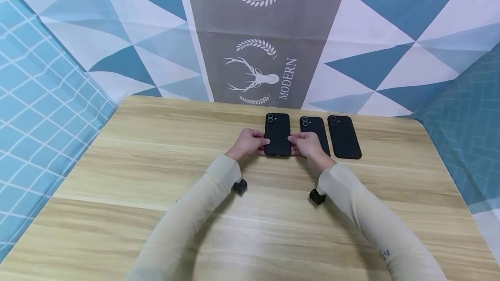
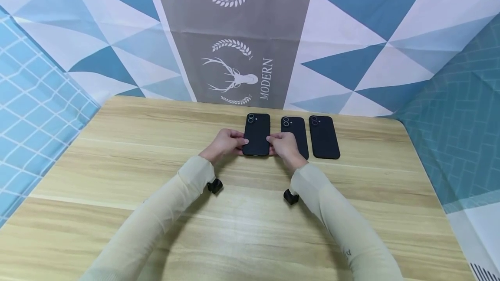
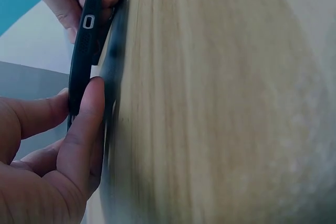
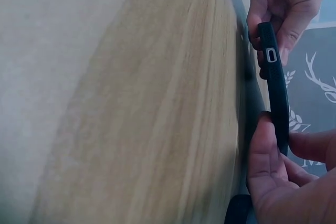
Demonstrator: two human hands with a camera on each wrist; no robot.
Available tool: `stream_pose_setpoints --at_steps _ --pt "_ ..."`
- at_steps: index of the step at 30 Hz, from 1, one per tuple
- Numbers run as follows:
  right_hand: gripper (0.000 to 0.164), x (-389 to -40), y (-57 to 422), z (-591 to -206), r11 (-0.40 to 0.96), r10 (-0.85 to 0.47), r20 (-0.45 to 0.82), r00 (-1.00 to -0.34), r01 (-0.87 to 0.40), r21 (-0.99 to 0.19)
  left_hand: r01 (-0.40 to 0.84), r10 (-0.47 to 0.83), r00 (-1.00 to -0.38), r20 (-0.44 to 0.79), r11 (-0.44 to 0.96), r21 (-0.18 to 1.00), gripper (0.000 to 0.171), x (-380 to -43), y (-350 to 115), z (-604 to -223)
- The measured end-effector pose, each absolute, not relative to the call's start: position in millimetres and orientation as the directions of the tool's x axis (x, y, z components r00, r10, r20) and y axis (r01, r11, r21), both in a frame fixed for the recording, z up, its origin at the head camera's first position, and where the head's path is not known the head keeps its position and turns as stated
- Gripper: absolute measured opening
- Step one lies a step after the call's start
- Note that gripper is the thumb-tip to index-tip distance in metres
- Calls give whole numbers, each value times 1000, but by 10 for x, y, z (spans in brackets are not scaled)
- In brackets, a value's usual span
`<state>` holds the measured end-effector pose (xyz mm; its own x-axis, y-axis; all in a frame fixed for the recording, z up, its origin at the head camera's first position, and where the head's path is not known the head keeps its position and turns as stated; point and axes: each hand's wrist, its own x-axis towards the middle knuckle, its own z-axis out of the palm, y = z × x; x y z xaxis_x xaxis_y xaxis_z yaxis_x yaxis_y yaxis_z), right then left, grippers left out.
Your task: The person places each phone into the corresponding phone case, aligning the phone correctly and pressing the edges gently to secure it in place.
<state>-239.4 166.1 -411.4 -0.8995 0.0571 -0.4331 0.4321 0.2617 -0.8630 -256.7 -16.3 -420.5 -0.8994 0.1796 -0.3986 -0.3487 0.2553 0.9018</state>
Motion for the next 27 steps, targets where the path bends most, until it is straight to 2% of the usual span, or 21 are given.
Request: stream_pose_setpoints --at_steps 11,27 --pt "36 -2427 1621 -4082 350 56 -461 -885 450 -822 -365 164 -896 -412 254 896 35 -2584 -166 -4193" --pt "29 -2396 1563 -4065 524 101 -367 -925 363 -770 -342 120 -914 -387 280 897 30 -2582 -179 -4206"
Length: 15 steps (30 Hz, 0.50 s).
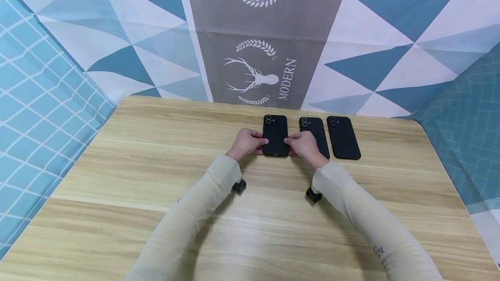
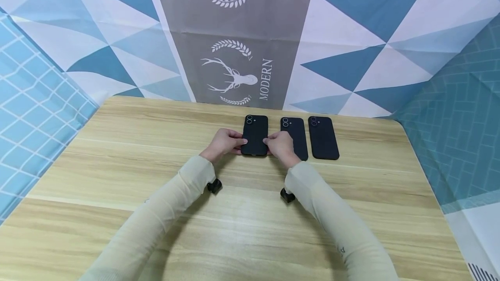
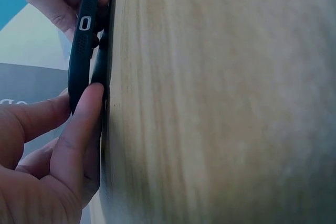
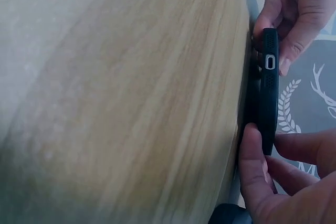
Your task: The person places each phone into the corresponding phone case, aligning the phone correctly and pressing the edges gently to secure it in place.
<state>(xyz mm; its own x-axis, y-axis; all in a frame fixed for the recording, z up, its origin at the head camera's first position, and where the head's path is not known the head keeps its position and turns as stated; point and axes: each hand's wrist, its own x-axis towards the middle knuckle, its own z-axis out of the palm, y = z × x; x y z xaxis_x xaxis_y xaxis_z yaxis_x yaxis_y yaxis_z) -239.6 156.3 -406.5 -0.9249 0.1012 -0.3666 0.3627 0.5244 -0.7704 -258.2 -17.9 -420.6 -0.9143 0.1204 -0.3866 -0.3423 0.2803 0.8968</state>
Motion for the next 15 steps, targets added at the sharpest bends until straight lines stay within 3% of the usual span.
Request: stream_pose_setpoints --at_steps 15 --pt "23 -2394 1528 -4083 588 141 -321 -936 340 -734 -311 105 -923 -370 363 878 27 -2546 -174 -4156"
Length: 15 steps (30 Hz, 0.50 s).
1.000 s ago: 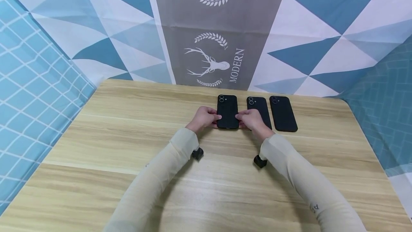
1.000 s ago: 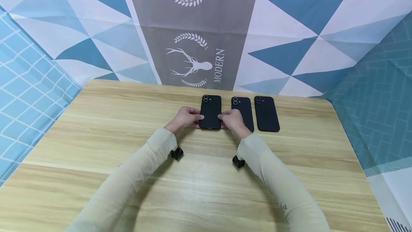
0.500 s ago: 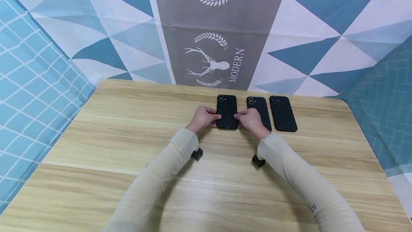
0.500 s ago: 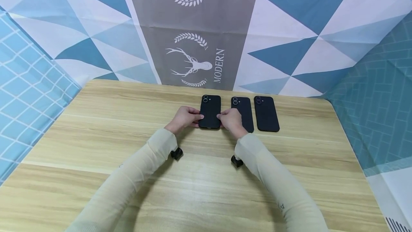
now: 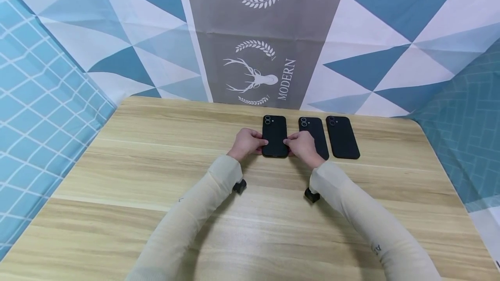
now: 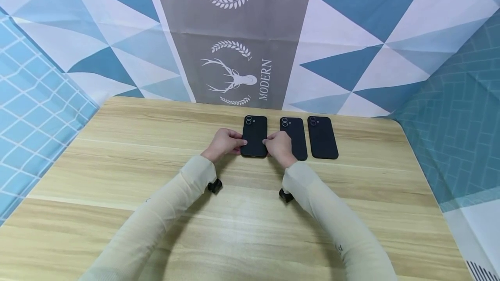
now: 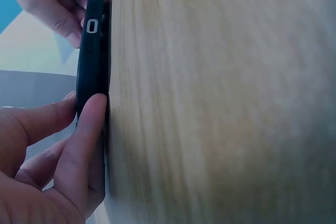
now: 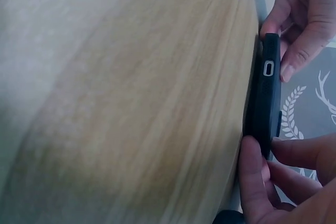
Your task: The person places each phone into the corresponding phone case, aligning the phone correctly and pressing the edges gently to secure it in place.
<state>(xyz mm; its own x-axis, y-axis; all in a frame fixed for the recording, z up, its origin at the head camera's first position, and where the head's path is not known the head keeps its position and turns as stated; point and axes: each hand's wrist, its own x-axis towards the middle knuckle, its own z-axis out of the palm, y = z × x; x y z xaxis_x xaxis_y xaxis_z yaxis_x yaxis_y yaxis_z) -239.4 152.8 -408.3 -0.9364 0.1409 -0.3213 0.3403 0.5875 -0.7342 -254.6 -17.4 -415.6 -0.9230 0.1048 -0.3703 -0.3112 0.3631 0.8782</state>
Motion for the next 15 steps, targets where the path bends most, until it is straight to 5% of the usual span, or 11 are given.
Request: stream_pose_setpoints --at_steps 8,15 --pt "25 -2404 1502 -4098 586 125 -347 -929 352 -730 -312 77 -927 -368 385 868 25 -2540 -178 -4151" --pt "38 -2218 1612 -3966 627 11 -298 -954 239 -742 -164 149 -951 -273 506 847 36 -2438 -275 -4090"
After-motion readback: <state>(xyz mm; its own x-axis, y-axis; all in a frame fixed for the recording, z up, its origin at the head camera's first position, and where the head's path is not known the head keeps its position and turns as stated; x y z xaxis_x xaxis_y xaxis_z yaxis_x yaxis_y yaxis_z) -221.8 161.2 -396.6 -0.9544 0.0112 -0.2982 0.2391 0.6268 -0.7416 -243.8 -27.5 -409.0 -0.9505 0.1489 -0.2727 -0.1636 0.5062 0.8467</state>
